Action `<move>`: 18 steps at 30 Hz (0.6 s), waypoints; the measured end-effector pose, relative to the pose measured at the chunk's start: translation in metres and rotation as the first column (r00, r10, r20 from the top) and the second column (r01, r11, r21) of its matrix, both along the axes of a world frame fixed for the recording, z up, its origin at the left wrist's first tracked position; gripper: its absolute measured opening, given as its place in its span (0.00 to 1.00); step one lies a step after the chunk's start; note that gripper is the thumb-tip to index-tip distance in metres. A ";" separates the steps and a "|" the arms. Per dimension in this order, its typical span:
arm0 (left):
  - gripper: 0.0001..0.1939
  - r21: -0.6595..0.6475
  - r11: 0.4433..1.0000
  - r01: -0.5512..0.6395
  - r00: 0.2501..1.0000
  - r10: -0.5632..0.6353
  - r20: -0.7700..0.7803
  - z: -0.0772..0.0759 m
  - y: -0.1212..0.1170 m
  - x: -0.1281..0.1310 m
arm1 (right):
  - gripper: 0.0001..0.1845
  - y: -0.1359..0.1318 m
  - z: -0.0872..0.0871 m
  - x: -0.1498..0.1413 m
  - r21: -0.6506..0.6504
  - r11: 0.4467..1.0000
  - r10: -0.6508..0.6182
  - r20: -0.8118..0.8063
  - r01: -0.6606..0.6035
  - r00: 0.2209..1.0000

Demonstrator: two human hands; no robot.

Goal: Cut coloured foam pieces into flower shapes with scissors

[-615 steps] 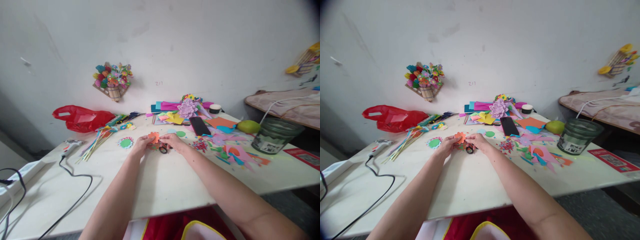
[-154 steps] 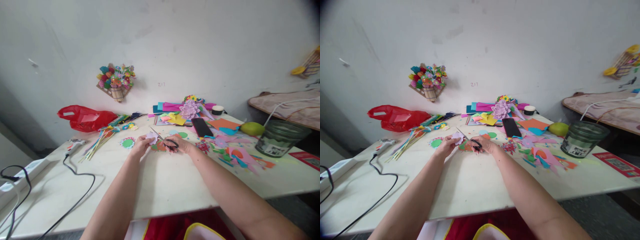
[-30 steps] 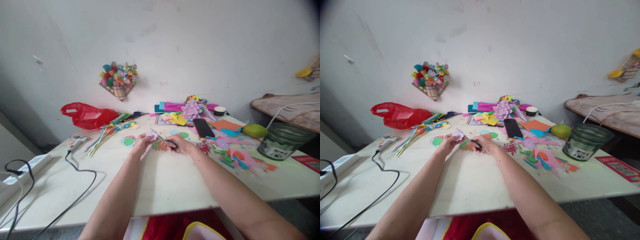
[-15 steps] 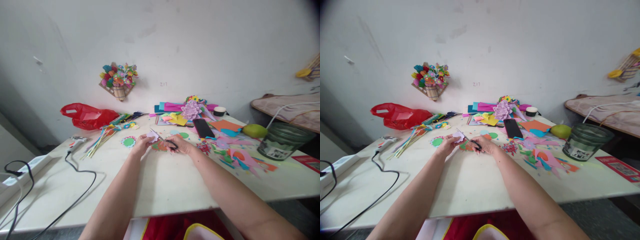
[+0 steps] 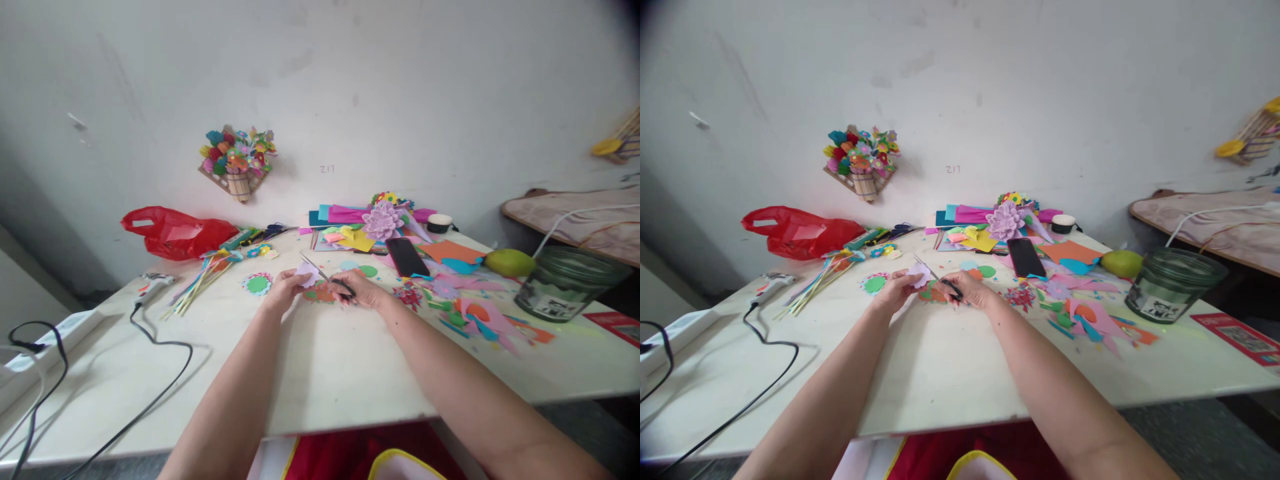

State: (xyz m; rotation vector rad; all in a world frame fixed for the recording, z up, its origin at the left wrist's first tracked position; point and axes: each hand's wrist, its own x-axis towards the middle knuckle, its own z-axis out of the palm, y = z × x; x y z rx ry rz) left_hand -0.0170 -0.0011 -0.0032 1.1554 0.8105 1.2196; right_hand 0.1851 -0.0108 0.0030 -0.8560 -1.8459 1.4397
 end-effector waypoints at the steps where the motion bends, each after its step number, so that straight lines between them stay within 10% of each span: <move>1: 0.11 0.004 1.000 -0.006 1.000 0.006 -0.001 -0.001 0.001 0.000 | 0.12 -0.001 0.001 0.000 0.003 1.000 0.001 -0.001 -0.001 1.000; 18: 0.09 0.043 0.996 0.077 0.993 -0.073 -0.088 0.000 0.000 0.001 | 0.16 -0.005 0.005 -0.004 0.024 0.999 -0.023 -0.009 0.023 1.000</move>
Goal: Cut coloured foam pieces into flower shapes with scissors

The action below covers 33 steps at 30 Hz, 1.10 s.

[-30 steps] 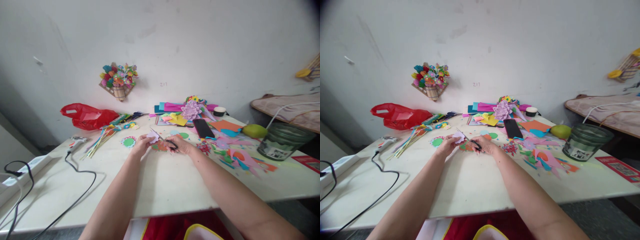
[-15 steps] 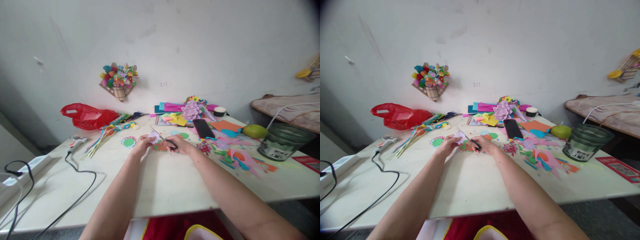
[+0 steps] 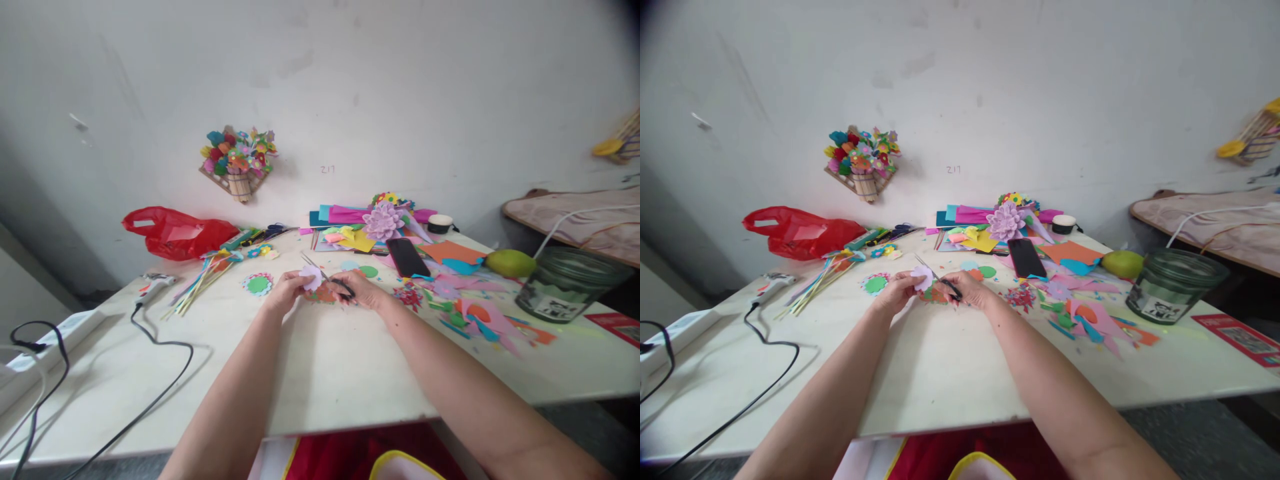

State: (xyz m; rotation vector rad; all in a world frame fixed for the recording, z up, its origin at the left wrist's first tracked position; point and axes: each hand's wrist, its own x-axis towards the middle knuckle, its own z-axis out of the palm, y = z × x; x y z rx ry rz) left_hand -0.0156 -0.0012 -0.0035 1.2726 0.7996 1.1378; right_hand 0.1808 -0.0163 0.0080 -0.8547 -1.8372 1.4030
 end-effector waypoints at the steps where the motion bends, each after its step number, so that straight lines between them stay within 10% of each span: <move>1: 0.09 0.001 1.000 -0.001 1.000 0.001 -0.001 0.000 0.000 0.000 | 0.16 0.000 0.000 0.000 -0.005 1.000 -0.009 -0.006 0.009 1.000; 20: 0.15 -0.005 0.982 0.189 0.975 -0.189 -0.115 0.004 -0.007 0.001 | 0.20 0.009 -0.008 0.007 -0.012 0.996 0.092 0.034 -0.092 0.995; 33: 0.15 0.009 1.000 0.029 0.999 -0.029 0.015 -0.001 0.002 0.000 | 0.23 0.003 -0.002 0.008 -0.020 0.997 0.074 0.037 -0.073 0.997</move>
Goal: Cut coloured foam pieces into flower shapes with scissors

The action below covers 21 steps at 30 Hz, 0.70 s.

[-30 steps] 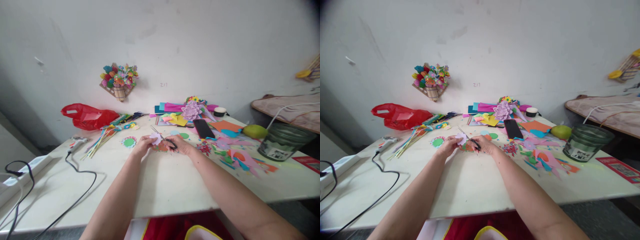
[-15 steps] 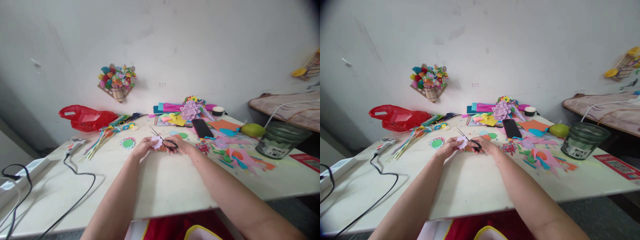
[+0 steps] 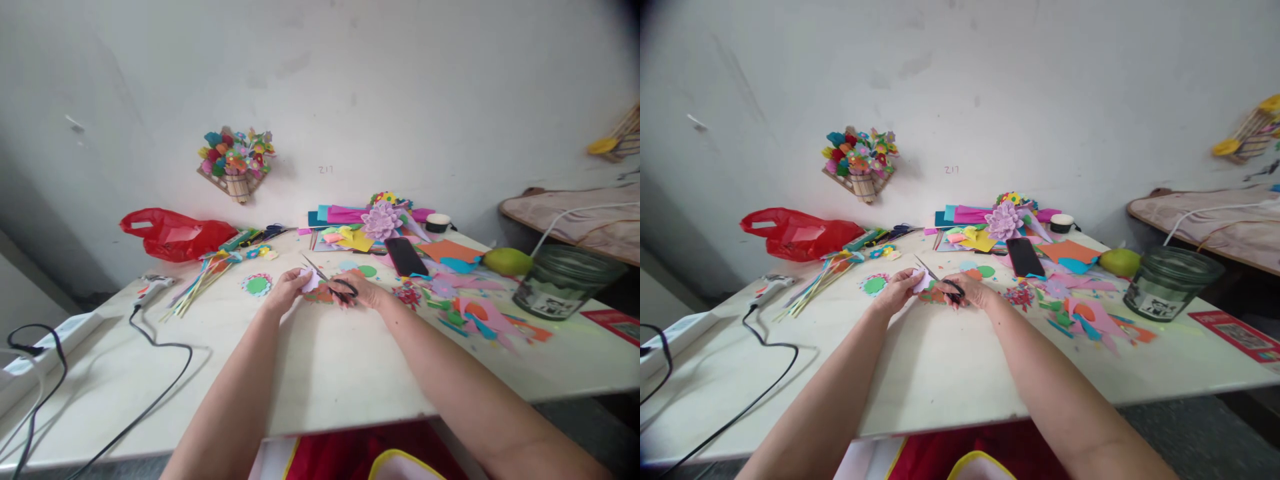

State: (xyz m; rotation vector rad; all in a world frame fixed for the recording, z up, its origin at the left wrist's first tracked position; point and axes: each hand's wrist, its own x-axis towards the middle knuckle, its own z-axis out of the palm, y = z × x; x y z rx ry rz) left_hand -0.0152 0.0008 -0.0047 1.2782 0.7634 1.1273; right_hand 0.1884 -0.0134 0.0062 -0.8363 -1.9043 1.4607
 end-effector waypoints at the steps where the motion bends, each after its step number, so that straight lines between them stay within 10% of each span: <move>1: 0.14 -0.003 1.000 -0.008 1.000 0.008 0.004 -0.001 0.000 0.000 | 0.23 0.000 0.000 0.000 -0.003 1.000 0.000 0.001 0.000 1.000; 21: 0.12 -0.018 1.000 -0.021 0.998 0.020 -0.060 0.001 -0.001 -0.004 | 0.16 0.010 -0.007 0.002 -0.032 0.999 0.017 0.057 -0.015 0.998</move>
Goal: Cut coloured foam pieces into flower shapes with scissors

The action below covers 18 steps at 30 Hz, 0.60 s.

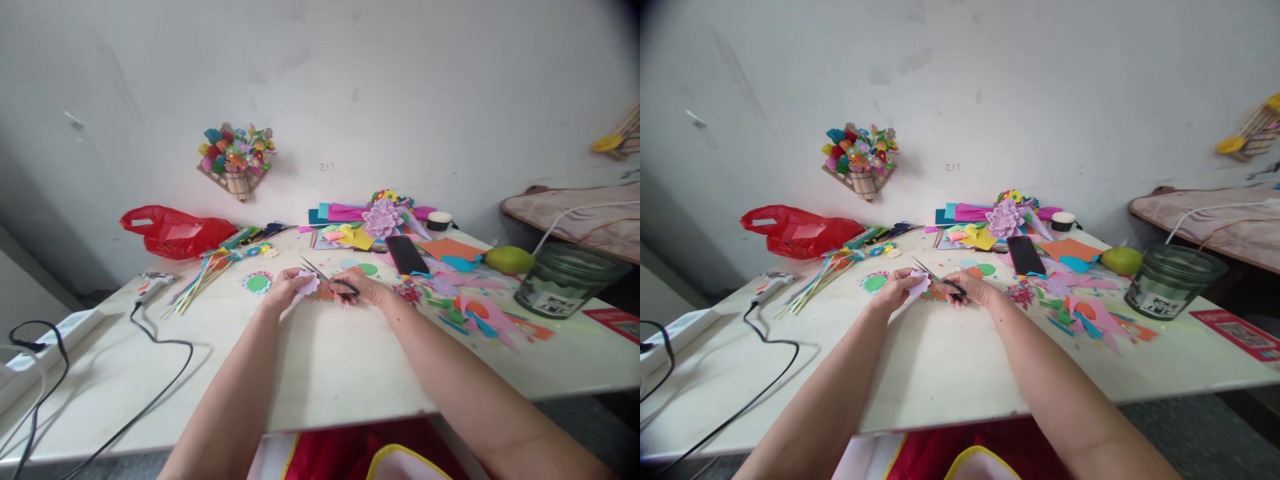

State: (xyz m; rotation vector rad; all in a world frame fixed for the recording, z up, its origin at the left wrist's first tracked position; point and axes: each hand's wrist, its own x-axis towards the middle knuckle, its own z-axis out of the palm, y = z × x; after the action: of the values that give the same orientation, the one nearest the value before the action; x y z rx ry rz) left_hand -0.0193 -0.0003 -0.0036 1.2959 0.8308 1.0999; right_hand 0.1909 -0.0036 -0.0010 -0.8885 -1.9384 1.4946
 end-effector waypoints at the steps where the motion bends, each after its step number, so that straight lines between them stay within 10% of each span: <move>1: 0.12 -0.008 1.000 -0.001 1.000 0.001 0.007 0.000 0.000 0.000 | 0.16 0.000 0.000 0.000 0.004 1.000 0.000 0.006 0.000 1.000; 18: 0.12 -0.017 1.000 0.015 1.000 -0.014 0.014 -0.004 0.002 -0.002 | 0.17 -0.003 0.003 0.000 0.024 1.000 0.013 0.015 -0.013 1.000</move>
State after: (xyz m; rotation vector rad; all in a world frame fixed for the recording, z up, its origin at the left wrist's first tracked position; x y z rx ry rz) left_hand -0.0213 0.0016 -0.0072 1.2774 0.8175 1.0871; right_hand 0.1909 -0.0067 0.0018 -0.8804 -1.9726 1.4730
